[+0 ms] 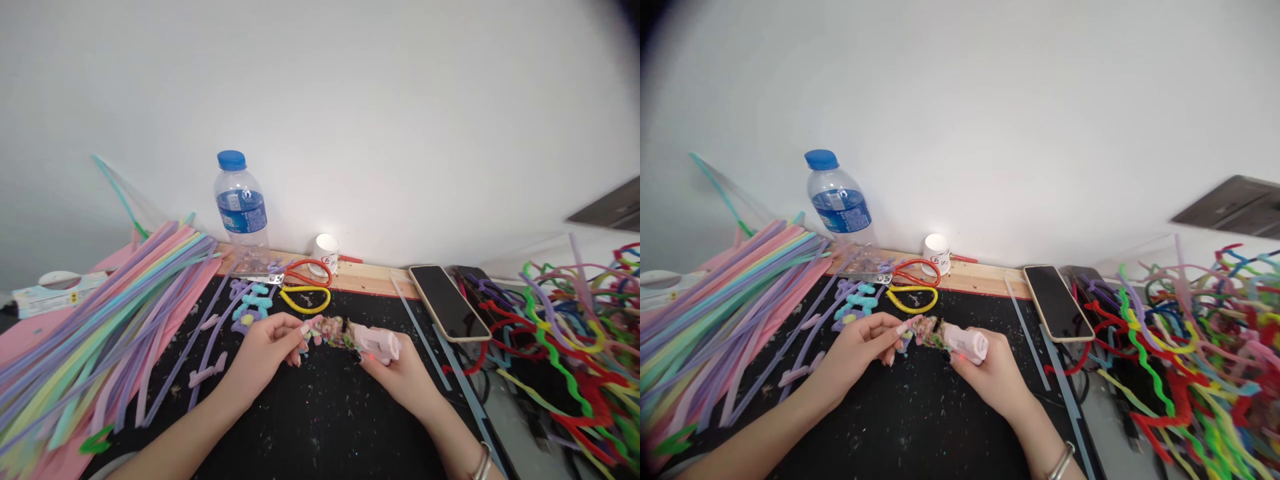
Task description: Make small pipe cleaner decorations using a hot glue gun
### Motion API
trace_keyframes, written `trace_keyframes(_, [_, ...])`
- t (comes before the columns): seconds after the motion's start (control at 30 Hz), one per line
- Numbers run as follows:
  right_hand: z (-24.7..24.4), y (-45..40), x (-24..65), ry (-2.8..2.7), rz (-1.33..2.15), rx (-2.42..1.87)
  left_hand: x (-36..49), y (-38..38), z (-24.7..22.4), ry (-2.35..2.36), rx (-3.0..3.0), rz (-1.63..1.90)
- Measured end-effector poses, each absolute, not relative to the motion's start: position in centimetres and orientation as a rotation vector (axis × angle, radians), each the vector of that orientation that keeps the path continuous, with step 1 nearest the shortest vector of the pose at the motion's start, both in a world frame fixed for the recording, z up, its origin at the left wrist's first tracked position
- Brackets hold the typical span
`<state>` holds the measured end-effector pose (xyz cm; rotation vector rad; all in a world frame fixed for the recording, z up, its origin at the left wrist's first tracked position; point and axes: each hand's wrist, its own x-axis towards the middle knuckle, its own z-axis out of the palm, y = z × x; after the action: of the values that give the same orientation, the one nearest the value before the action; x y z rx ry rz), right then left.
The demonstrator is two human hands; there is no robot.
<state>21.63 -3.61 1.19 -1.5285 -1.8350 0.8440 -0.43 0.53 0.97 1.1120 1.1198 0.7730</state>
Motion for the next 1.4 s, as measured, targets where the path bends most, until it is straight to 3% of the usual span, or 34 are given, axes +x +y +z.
trace_keyframes(0.93, [1.8, -3.6, 21.3, -1.924, 0.696, -1.535, -0.4, 0.3, 0.7, 1.091, 1.198, 0.758])
trace_keyframes(1.4, [0.3, -2.7, 22.6, -1.758, 0.209, -1.867, -0.4, 0.2, 1.1, 1.038, 1.103, 0.737])
